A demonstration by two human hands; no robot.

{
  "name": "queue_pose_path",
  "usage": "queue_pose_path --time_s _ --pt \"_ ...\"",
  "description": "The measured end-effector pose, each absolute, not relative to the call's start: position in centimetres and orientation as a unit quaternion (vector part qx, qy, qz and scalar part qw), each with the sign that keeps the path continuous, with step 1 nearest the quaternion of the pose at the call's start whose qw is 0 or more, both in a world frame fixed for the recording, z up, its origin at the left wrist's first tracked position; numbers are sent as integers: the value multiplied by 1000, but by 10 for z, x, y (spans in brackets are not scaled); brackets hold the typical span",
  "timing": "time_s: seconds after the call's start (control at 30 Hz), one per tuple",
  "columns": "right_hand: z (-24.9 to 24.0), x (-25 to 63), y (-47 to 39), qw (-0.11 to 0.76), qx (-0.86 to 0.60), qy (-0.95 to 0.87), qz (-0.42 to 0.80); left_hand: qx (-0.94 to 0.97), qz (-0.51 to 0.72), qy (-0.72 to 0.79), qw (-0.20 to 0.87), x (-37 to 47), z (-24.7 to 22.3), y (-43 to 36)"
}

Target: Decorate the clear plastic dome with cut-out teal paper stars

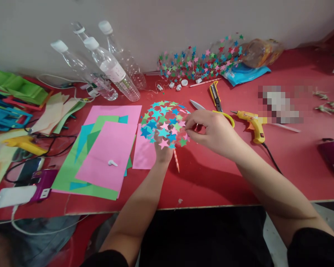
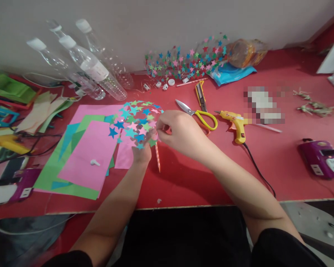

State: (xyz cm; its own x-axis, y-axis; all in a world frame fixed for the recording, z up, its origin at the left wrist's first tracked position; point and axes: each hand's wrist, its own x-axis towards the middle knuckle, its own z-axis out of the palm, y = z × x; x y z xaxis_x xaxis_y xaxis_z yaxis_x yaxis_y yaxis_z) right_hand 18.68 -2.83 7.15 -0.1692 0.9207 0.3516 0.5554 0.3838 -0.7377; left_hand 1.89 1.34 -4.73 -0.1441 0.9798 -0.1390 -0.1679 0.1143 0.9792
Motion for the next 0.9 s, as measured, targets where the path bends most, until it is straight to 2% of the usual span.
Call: queue_pose_path --time_s 0.2,0.53,0.9 --pt "69 185 -29 365 -491 -751 250 387 574 512 509 20 -45 16" --pt "70 183 -27 445 -518 -663 308 402 588 448 541 24 -50 18" --pt "62 182 -22 446 -530 -680 241 446 544 474 530 13 -61 11"
